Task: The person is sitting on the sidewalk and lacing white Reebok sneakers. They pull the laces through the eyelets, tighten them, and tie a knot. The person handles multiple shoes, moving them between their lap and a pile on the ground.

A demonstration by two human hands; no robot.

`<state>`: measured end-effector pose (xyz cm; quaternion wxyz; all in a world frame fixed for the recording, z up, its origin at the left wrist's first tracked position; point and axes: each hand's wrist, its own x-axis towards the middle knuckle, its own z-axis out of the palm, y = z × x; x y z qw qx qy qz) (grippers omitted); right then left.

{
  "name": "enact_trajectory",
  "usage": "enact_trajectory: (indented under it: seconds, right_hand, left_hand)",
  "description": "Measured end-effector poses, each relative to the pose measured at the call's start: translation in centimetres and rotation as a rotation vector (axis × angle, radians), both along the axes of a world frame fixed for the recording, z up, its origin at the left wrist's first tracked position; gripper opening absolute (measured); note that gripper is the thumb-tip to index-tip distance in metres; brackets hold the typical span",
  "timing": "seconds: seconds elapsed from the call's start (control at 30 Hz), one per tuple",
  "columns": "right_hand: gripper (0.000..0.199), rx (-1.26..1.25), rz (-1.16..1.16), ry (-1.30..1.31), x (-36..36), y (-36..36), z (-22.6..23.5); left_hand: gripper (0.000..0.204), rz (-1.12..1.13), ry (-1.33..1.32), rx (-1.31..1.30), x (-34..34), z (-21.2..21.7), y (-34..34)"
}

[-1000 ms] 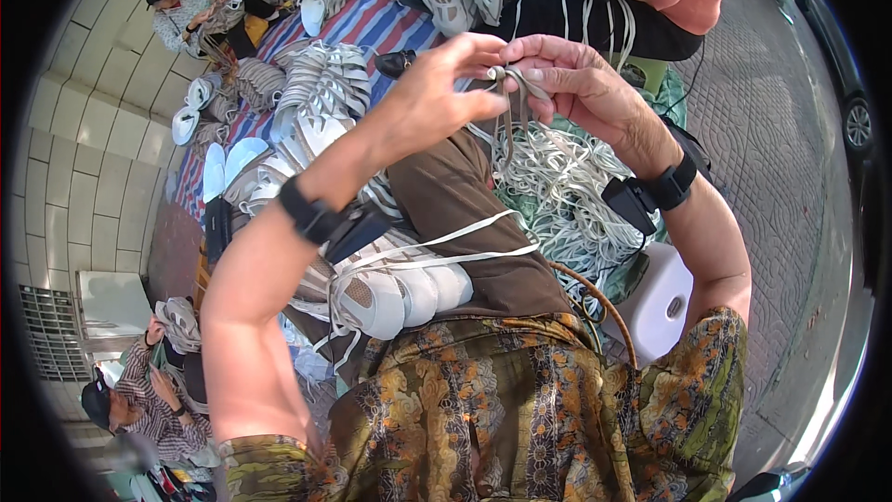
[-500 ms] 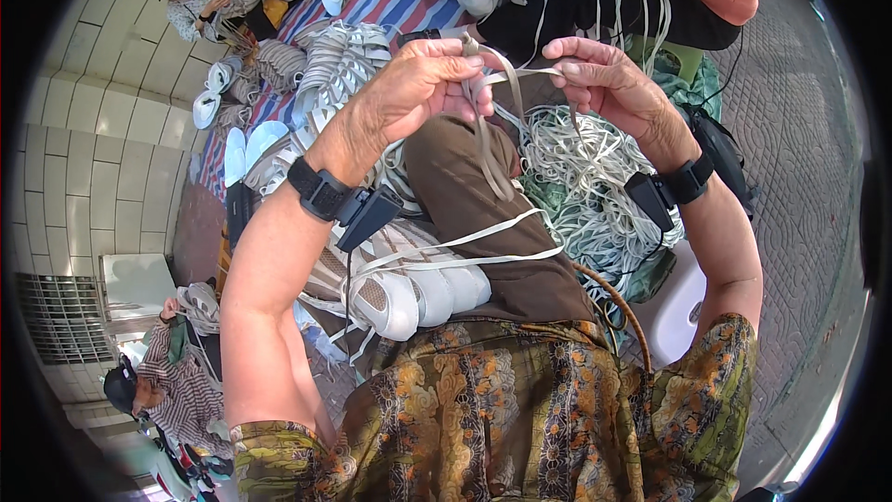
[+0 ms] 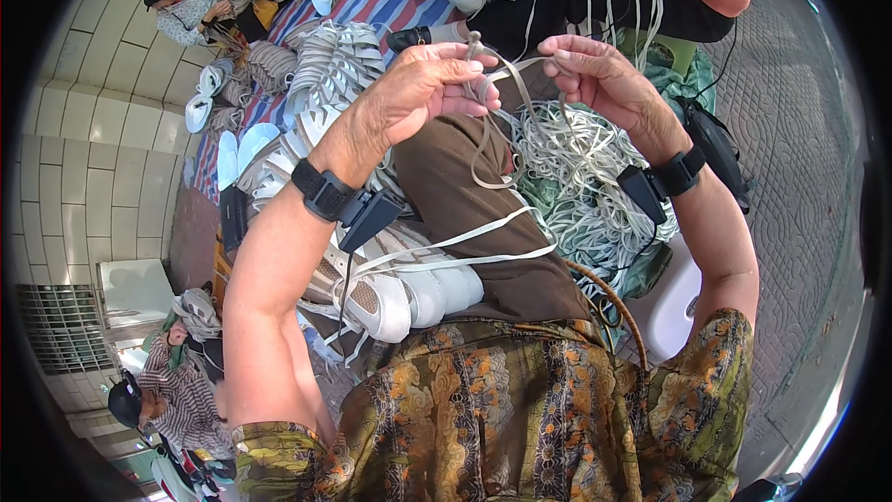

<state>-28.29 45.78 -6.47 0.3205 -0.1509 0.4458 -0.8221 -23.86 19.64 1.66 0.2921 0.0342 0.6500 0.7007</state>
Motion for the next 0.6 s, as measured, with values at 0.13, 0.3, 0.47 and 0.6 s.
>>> enact_trajectory:
  seconds: [0.13,0.3,0.47,0.6]
  right_hand:
    - [0.041,0.139,0.038,0.11,0.3,-2.0,-0.3]
    - [0.02,0.121,0.233,0.145,-0.1,-3.5,0.1]
    - [0.019,0.123,-0.078,-0.031,-3.7,-2.7,-0.1]
    - [0.021,0.002,-0.376,0.045,-10.7,-0.7,1.2]
  left_hand:
    - [0.035,0.008,0.017,0.036,0.0,-0.7,0.6]
    - [0.038,0.059,0.037,0.079,-0.1,-0.8,0.4]
    - [0.049,0.257,0.109,-0.105,0.5,-1.2,-1.8]
    - [0.051,0.195,0.055,-0.094,2.1,-0.8,-3.6]
